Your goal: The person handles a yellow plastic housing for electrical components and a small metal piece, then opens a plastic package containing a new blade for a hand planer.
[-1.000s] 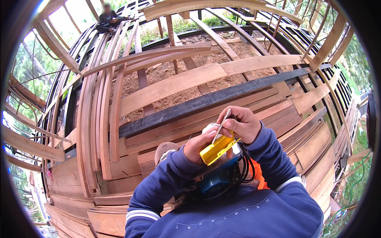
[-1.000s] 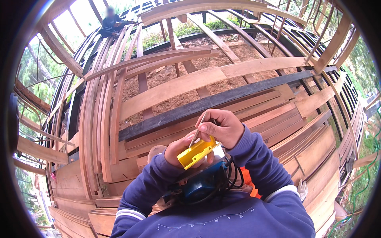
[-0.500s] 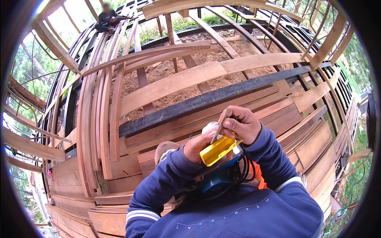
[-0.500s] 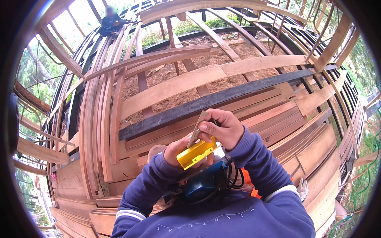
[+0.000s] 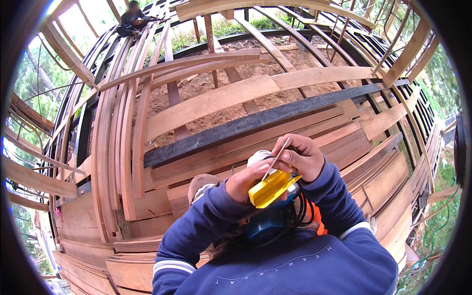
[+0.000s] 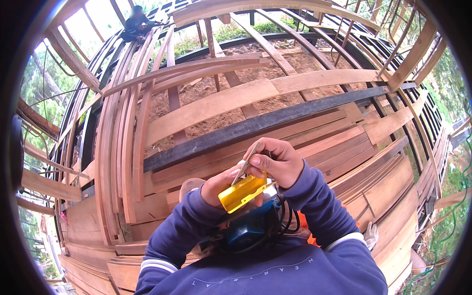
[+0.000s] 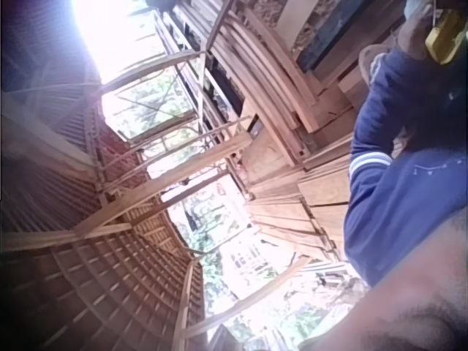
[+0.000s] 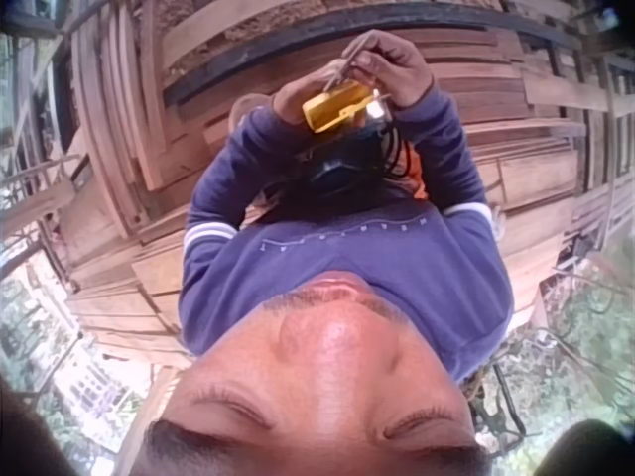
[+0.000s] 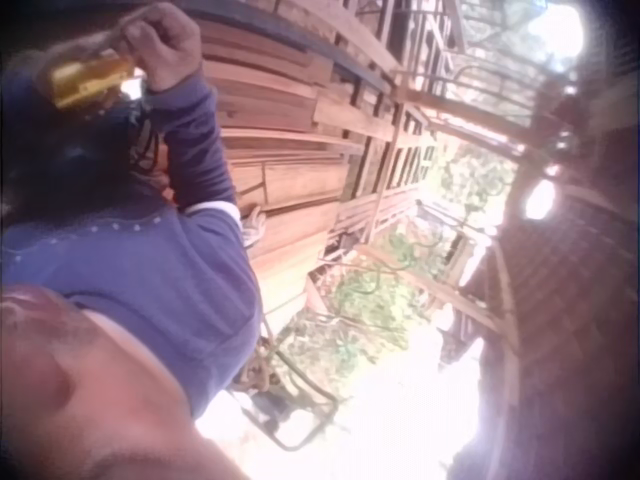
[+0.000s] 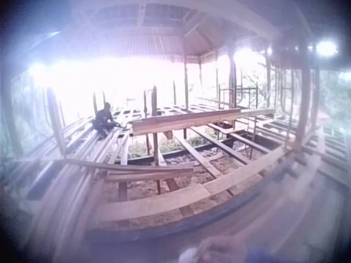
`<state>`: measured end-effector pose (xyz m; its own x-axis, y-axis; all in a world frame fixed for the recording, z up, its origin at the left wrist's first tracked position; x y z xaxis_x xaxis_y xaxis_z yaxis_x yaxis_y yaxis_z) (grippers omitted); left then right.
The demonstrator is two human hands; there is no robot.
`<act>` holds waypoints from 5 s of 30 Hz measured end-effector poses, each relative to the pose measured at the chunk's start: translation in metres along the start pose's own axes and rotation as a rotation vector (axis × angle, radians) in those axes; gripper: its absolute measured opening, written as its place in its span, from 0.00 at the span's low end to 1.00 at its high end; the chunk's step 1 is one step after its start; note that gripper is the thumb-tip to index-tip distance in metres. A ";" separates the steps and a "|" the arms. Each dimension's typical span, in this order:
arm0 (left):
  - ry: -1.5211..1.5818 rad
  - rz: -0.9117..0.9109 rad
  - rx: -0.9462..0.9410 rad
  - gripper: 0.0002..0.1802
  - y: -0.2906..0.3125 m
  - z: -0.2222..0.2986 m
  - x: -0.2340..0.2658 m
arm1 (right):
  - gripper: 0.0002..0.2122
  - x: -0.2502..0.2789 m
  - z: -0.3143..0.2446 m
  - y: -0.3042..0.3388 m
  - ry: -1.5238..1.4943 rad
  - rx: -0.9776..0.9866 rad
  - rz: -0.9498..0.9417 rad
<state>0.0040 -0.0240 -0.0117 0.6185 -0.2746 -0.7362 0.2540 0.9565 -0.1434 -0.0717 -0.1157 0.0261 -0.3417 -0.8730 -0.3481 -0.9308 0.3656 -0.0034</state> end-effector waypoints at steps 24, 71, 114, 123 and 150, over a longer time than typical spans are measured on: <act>-0.152 -0.008 0.034 0.30 0.000 -0.001 0.004 | 0.13 0.007 0.006 0.008 0.104 0.062 0.018; -0.058 0.025 0.081 0.27 0.002 -0.003 0.006 | 0.10 0.022 0.008 0.029 0.242 0.324 0.147; -0.235 0.312 -0.263 0.22 -0.001 0.004 0.023 | 0.05 -0.006 -0.037 0.029 0.842 0.161 0.487; -0.589 0.349 -0.377 0.19 0.004 0.019 0.009 | 0.06 -0.006 -0.030 0.028 0.558 0.106 0.426; -1.054 0.283 -0.464 0.18 0.007 0.033 0.003 | 0.03 -0.007 -0.012 0.031 0.393 -0.049 0.459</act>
<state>0.0325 -0.0216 0.0068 0.9719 0.2145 0.0969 -0.1495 0.8807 -0.4494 -0.1001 -0.1018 0.0395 -0.7236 -0.6868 0.0686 -0.6785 0.7261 0.1118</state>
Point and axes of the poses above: each hand's wrist, its own y-axis away from the middle knuckle, its own x-axis out of the back of the hand, z = x × y, the point moved 6 cm from there along -y, towards the middle knuckle, and after that the axes turned 10 degrees about -x, right-handed, at the moved point
